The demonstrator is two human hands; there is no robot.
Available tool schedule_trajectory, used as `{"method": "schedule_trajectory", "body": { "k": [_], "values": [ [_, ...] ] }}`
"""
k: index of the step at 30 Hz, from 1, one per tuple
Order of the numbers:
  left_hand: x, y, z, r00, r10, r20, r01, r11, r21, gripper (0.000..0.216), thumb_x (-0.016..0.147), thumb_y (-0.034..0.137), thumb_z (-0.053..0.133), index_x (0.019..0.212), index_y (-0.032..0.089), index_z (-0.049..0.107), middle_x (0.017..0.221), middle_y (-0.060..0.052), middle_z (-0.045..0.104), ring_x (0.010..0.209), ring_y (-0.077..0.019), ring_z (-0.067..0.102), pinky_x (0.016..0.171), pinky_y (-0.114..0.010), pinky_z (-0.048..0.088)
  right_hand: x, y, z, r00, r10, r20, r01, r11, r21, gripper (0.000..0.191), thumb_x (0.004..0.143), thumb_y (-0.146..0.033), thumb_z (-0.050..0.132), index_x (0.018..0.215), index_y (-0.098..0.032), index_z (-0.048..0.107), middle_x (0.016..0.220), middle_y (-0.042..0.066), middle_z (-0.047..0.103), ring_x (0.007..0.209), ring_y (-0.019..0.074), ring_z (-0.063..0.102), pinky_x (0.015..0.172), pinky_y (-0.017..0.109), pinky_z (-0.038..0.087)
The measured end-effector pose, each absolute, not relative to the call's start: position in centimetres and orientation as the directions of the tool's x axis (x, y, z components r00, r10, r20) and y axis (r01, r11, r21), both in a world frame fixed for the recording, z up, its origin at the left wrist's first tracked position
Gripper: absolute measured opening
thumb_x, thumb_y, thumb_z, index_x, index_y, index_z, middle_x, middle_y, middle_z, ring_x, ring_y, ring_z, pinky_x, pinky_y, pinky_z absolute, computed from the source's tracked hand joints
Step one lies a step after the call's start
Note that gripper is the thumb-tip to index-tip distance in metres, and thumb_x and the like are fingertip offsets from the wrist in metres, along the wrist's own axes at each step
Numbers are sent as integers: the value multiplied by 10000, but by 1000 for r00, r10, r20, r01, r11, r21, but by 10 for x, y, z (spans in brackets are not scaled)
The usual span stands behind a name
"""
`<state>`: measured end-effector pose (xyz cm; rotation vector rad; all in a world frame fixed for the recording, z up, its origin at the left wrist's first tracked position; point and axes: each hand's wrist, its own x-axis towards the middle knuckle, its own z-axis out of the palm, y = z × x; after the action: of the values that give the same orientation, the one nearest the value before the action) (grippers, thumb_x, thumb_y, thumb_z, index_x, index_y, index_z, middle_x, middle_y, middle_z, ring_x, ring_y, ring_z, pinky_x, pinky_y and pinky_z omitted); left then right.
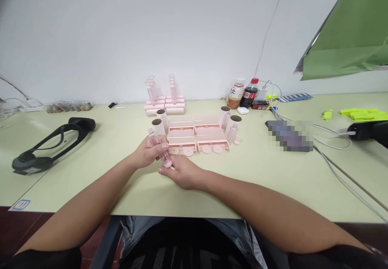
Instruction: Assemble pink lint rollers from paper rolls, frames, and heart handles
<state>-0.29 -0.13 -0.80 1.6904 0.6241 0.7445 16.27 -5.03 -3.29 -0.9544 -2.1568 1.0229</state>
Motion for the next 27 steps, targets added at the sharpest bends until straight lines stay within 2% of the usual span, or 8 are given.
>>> {"method": "schedule_trajectory", "body": {
  "k": [3, 5, 7, 9, 13, 16, 22, 27],
  "values": [
    [-10, 4, -1, 601, 788, 135, 4, -172, 985, 592, 791, 729, 431, 538, 193, 428, 428, 11, 436, 396, -100, 406, 418, -252, 324, 163, -58, -27, -772, 631, 75, 361, 533, -765, 169, 881, -276, 550, 752, -199, 472, 776, 4, 607, 707, 144, 531, 660, 252, 386],
    [-19, 10, 6, 495, 851, 173, 37, -220, 975, 627, 789, 779, 278, 542, 212, 381, 443, 17, 376, 407, -107, 373, 429, -272, 327, 163, -62, -26, -821, 570, 29, 359, 556, -750, 125, 882, -267, 565, 795, -204, 502, 786, -2, 626, 717, 142, 548, 668, 243, 386],
    [-30, 18, 11, 337, 901, 272, 230, -359, 904, 586, 794, 746, 338, 590, 204, 419, 506, 12, 401, 472, -111, 390, 472, -269, 333, 162, -63, -27, -793, 609, 24, 378, 522, -765, 126, 872, -305, 602, 868, -215, 514, 756, -20, 609, 699, 136, 535, 652, 234, 379],
    [-41, 25, 14, 299, 912, 280, 496, -399, 771, 515, 802, 672, 454, 614, 194, 429, 597, 2, 446, 571, -122, 431, 544, -267, 355, 161, -61, -29, -748, 664, -2, 403, 452, -795, 231, 826, -343, 668, 923, -222, 497, 721, -42, 579, 670, 130, 509, 617, 223, 365],
    [-52, 34, 8, 381, 924, -28, 766, -298, 570, 438, 756, 570, 591, 615, 194, 416, 634, 13, 464, 573, -127, 414, 542, -267, 317, 163, -54, -32, -701, 709, -79, 406, 305, -861, 295, 760, -351, 729, 818, -207, 479, 683, -64, 530, 606, 101, 465, 556, 203, 339],
    [-50, 36, 1, 378, 918, -120, 795, -256, 550, 376, 700, 503, 660, 637, 195, 453, 679, 9, 515, 605, -144, 464, 560, -269, 336, 164, -52, -32, -716, 690, -107, 404, 285, -869, 270, 756, -346, 732, 731, -187, 515, 645, -65, 513, 582, 87, 449, 553, 200, 326],
    [-34, 32, -9, 353, 933, -67, 804, -266, 532, 297, 693, 376, 633, 610, 198, 411, 628, 21, 473, 579, -135, 451, 539, -262, 306, 164, -53, -29, -737, 672, -75, 399, 344, -850, 209, 764, -315, 720, 713, -172, 576, 640, -59, 531, 593, 85, 446, 567, 200, 320],
    [-28, 34, -18, 367, 928, -70, 843, -300, 447, 228, 735, 404, 597, 665, 198, 527, 651, -8, 574, 597, -169, 522, 542, -277, 319, 164, -54, -29, -735, 675, -71, 418, 368, -831, 205, 776, -317, 699, 703, -171, 574, 632, -54, 533, 589, 89, 453, 560, 205, 320]
  ]
}}
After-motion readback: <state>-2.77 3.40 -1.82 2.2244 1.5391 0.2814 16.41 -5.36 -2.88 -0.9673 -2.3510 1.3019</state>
